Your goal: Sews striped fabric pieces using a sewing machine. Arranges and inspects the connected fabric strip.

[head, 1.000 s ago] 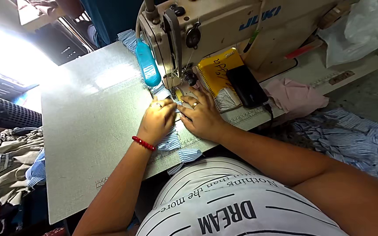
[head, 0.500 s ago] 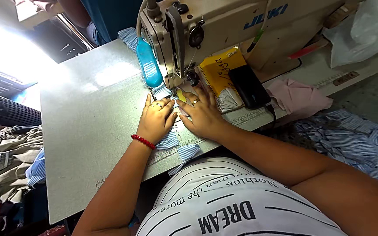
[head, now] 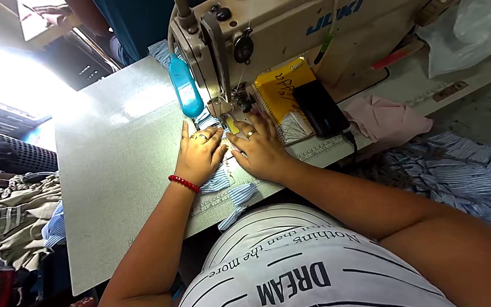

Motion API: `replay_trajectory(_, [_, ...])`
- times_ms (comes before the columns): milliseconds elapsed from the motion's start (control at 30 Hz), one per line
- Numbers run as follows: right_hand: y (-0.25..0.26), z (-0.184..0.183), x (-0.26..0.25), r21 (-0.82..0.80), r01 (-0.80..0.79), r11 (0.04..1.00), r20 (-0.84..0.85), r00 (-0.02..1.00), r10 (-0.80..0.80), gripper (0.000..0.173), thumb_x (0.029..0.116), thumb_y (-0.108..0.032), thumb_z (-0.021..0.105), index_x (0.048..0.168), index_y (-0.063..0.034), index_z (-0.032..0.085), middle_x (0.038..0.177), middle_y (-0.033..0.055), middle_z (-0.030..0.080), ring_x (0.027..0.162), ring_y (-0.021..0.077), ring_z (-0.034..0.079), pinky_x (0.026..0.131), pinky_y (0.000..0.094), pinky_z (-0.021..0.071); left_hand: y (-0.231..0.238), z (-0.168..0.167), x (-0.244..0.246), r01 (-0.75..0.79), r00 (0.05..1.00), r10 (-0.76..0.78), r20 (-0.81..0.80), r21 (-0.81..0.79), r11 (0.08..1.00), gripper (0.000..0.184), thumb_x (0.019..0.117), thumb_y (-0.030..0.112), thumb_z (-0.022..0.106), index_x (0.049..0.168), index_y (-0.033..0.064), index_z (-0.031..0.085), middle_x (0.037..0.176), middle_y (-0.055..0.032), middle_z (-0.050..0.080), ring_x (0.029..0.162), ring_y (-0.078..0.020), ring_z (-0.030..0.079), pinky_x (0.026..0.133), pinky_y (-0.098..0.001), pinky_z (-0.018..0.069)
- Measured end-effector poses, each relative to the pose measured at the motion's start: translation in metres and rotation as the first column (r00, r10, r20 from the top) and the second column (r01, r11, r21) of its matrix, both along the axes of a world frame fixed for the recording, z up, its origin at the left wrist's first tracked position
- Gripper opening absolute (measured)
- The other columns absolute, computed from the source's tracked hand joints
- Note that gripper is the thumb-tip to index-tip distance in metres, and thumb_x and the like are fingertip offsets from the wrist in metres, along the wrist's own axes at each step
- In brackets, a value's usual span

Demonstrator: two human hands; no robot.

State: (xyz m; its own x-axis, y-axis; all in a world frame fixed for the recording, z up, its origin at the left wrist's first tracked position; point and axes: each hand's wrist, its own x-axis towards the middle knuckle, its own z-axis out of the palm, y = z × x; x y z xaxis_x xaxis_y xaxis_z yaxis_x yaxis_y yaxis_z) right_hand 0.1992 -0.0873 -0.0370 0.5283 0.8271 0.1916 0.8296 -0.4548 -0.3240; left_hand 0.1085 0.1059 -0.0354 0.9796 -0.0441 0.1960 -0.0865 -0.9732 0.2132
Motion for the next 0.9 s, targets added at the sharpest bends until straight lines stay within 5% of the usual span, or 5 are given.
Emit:
replay_trajectory(500, [0.001,0.000,-0.001,-0.027,0.027,0.999,-0.030,0.999,-0.028,0.048,0.1049,-0.043,0.043,0.144,-0.0230,0.061,0.157,0.0125,0.048,0.155,0.0408,0.022,0.122,0.0691,0.0116,0.022,0.001,0.021,-0.001,0.999,0.006,-0.045,0.098,0.995,0.051,0.1090,0.039,0.033,0.142,0.0140,0.063,0.144,-0.0083,0.062,0.139,-0.0298,0.054,0.120,-0.0728,0.0048])
replay_trajectory(633, [0.000,-0.003,0.000,0.042,0.019,0.999,-0.023,1.000,-0.018,0.044,0.1038,-0.039,0.047,0.139,-0.0203,0.066,0.152,0.0131,0.053,0.153,0.0418,0.027,0.122,0.0677,0.0152,0.028,0.002,0.023,0.037,0.997,-0.032,-0.063,0.077,0.996,0.049,0.1094,0.034,0.036,0.142,0.0094,0.062,0.145,-0.0123,0.061,0.140,-0.0302,0.053,0.124,-0.0647,0.0147])
replay_trajectory(767, [-0.011,-0.004,0.004,0.355,-0.043,0.934,-0.081,0.994,0.076,0.033,0.0974,-0.021,0.059,0.126,-0.0119,0.073,0.130,0.0139,0.067,0.133,0.0357,0.055,0.112,0.0547,0.0428,0.027,0.018,0.002,0.032,0.987,-0.032,0.158,0.002,0.999,0.039,0.1052,0.025,0.048,0.128,0.0012,0.070,0.136,-0.0185,0.066,0.132,-0.0358,0.059,0.117,-0.0518,0.0388])
replay_trajectory(833, [-0.022,0.010,-0.004,0.463,-0.009,0.887,-0.267,0.952,0.150,0.034,0.0979,-0.018,0.060,0.128,-0.0055,0.070,0.124,0.0146,0.069,0.117,0.0279,0.064,0.101,0.0474,0.0525,0.016,0.042,-0.028,0.009,0.956,-0.033,0.290,0.085,0.996,0.037,0.1034,0.025,0.052,0.126,0.0038,0.071,0.135,-0.0178,0.066,0.134,-0.0372,0.057,0.118,-0.0567,0.0353])
replay_trajectory(900, [-0.032,0.032,-0.020,0.491,0.066,0.868,-0.575,0.773,0.267,0.045,0.0990,-0.026,0.062,0.137,-0.0031,0.060,0.127,0.0095,0.069,0.117,0.0155,0.066,0.101,0.0353,0.0549,-0.016,0.063,-0.064,-0.047,0.963,0.001,0.270,0.165,0.985,0.046,0.1021,0.031,0.054,0.141,0.0081,0.062,0.149,-0.0169,0.055,0.146,-0.0391,0.042,0.121,-0.0691,0.0171])
